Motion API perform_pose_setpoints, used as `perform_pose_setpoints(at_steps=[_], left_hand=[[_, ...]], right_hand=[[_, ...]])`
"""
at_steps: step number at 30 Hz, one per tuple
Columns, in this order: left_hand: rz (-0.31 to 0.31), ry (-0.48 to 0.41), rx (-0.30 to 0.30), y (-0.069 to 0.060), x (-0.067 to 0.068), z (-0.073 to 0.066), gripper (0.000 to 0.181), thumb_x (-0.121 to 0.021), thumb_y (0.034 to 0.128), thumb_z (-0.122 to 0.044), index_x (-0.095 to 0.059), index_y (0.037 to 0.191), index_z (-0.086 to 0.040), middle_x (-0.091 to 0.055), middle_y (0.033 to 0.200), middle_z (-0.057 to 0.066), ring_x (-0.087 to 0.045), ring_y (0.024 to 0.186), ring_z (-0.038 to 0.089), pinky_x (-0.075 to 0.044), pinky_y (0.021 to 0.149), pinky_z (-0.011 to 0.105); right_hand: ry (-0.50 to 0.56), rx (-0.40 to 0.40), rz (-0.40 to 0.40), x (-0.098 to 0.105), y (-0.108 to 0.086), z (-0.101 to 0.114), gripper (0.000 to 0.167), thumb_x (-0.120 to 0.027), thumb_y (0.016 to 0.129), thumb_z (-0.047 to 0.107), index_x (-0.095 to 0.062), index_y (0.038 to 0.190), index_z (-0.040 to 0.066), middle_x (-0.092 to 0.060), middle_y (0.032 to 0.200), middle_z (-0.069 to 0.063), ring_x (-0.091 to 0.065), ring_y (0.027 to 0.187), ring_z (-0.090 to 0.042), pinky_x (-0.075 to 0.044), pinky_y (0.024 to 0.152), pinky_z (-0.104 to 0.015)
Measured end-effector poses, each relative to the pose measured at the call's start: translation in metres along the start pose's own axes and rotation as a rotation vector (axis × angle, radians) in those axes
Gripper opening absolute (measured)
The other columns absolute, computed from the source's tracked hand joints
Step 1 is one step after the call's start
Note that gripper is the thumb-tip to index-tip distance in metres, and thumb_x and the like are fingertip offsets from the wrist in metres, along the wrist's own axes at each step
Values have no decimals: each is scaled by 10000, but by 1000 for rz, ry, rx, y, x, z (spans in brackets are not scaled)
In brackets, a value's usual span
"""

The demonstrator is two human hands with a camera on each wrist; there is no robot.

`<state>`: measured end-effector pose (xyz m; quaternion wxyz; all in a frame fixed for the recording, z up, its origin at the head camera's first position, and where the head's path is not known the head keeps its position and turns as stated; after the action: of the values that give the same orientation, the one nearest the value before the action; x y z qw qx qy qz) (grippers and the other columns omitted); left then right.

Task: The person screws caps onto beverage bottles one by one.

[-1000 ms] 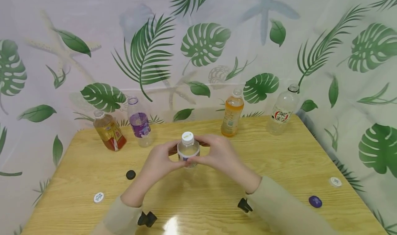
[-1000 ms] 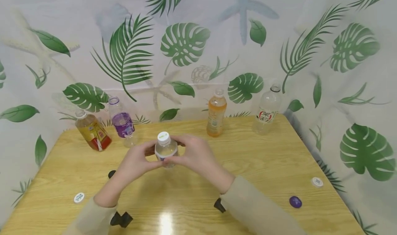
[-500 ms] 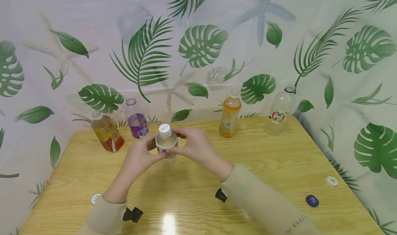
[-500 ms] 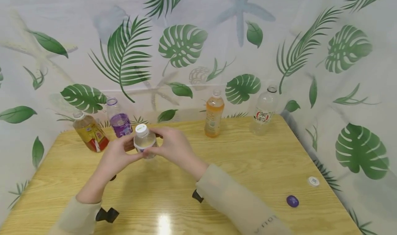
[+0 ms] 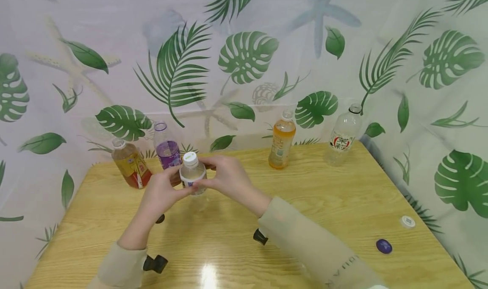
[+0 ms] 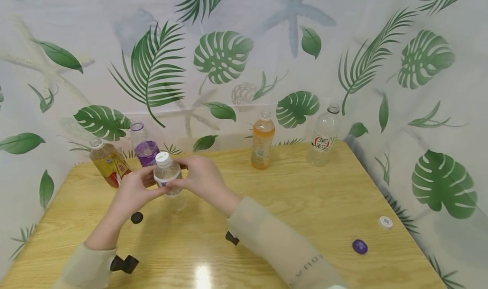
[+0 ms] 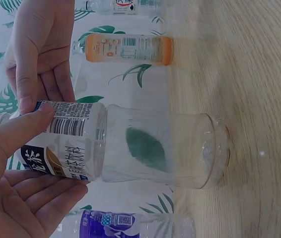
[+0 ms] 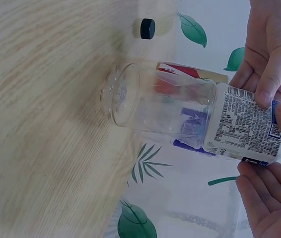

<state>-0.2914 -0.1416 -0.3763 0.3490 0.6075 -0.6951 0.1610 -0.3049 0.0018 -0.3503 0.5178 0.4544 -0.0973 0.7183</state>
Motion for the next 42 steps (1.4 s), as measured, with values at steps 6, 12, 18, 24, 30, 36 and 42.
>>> perform_pose_setpoints(at_steps=[6, 12, 18, 24, 30, 36, 42], left_hand=[[7, -7, 31, -1, 2, 7, 546, -851, 919, -157, -642, 1379, 48, -709, 1328, 282, -728, 1177, 460, -614, 982, 552], [22, -31, 68, -1, 3, 10, 552, -839, 926, -154, -630, 1390, 62, -698, 1334, 302, -715, 1198, 470, -603, 1004, 552], [42, -9, 80, -2, 6, 13, 541, -840, 929, -180, -642, 1369, 65, -708, 1314, 301, -725, 1180, 463, -611, 993, 550], [69, 44, 71, -1, 9, 9, 511, -851, 922, -224, -678, 1301, 71, -742, 1239, 295, -750, 1124, 447, -630, 949, 537], [109, 88, 61, 4, 10, 7, 526, -852, 919, -244, -678, 1278, 99, -760, 1187, 291, -760, 1085, 441, -638, 922, 527], [131, 98, 75, 4, 9, 8, 521, -857, 911, -233, -677, 1265, 104, -770, 1145, 270, -765, 1043, 409, -643, 895, 509], [136, 105, 76, 4, 9, 9, 540, -868, 901, -234, -672, 1277, 100, -764, 1166, 273, -757, 1068, 431, -639, 906, 518]], right_hand=[[-8, -1, 23, -6, 5, 0, 598, -910, 851, 333, -716, 1364, 95, -788, 1246, -54, -752, 1117, -195, -613, 954, -350], [16, -7, 43, -9, 8, 1, 583, -906, 859, 311, -715, 1365, 95, -786, 1261, -56, -758, 1121, -192, -616, 969, -337], [25, -25, 86, -12, 12, 4, 574, -901, 871, 294, -712, 1373, 89, -782, 1275, -62, -757, 1131, -193, -618, 975, -339], [-5, -34, 121, -14, 14, 8, 532, -894, 879, 302, -730, 1345, 106, -793, 1241, -49, -752, 1115, -188, -613, 956, -345], [-33, -36, 137, -14, 16, 11, 490, -885, 891, 308, -741, 1310, 99, -798, 1203, -54, -752, 1100, -223, -612, 927, -347], [-50, -42, 138, -15, 14, 11, 479, -886, 888, 331, -747, 1293, 115, -799, 1187, -36, -742, 1064, -174, -608, 909, -315], [-49, -39, 137, -17, 15, 10, 488, -891, 882, 332, -745, 1292, 112, -799, 1194, -39, -747, 1090, -198, -608, 918, -328]])
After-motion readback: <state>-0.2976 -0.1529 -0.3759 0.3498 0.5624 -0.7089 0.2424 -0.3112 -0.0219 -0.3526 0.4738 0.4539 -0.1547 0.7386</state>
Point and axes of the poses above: each hand's wrist, its own y-axis towards the middle knuckle, its own x-axis out of the back of the hand, z = x × y, the point moved 10 cm from there along y, towards the middle knuckle
